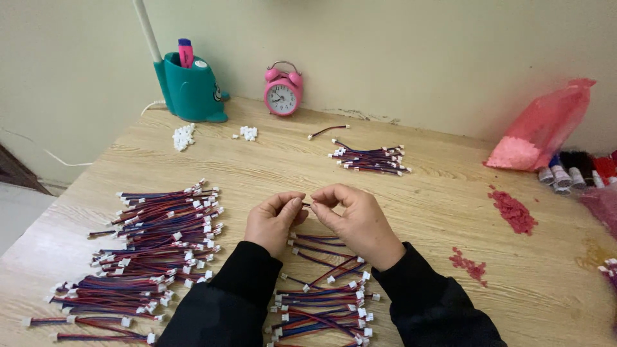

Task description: The person assembles wire harnesses by inserting small white plastic connectors onto the ends of multi-colored ribbon cables. They repeatedly pick up a cable, slide a connector onto the exposed wires, and place the finished assembly onto a growing pile on the wooden table.

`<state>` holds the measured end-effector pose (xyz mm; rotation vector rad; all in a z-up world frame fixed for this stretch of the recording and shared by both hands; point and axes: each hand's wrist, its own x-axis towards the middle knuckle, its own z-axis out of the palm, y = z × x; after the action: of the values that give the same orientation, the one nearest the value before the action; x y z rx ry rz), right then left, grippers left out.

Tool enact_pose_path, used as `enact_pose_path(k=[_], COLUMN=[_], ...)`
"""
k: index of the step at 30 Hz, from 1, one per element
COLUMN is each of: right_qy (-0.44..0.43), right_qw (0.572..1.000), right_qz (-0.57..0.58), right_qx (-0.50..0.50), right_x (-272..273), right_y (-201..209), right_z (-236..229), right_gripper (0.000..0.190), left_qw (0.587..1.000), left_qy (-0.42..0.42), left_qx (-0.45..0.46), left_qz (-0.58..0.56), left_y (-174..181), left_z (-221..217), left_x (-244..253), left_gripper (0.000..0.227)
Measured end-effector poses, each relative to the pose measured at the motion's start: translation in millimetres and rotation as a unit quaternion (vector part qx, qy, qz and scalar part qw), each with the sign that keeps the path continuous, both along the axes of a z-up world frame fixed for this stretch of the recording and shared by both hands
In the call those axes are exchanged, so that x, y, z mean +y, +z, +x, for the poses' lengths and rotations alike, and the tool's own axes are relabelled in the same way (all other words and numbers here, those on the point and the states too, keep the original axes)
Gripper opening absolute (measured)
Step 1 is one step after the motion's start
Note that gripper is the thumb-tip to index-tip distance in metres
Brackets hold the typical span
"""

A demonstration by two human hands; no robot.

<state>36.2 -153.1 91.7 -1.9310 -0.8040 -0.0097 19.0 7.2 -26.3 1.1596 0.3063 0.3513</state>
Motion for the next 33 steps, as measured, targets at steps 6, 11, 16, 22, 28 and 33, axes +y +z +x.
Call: enact_pose_path(k=[6,11,16,22,28,33], right_qy=[-0.061,-0.046,-0.024,0.016,-0.003,0.001], right_qw=[0.958,0.959,0.97,0.997,1.0,0.997], right_qz=[-0.139,-0.129,-0.11,-0.025,-0.012,-0.01], right_qx=[-0.243,-0.248,-0.217,-0.073,-0.028,-0.072], right_x=[-2,3,5,7,5,9], right_y=[-2,-3,-3,11,9,9], right_z=[-1,-7,-8,-14,-16,-16], right_gripper=[0.006,0.007,0.011,0.012,0.012,0.008], left_qw=[0.999,0.999,0.999,0.997,0.996,0.995], left_qy=[0.01,-0.006,-0.012,-0.026,-0.023,-0.024], left_qx=[-0.004,-0.017,-0.027,-0.045,-0.056,-0.059], left_qz=[-0.038,-0.033,-0.036,-0.064,-0.064,-0.073], left_y=[7,8,6,13,19,21], left_z=[-3,-4,-5,-11,-14,-16], left_x=[-1,-2,1,-1,-3,-1], left_gripper=[0.024,0.029,0.031,0.033,0.034,0.034])
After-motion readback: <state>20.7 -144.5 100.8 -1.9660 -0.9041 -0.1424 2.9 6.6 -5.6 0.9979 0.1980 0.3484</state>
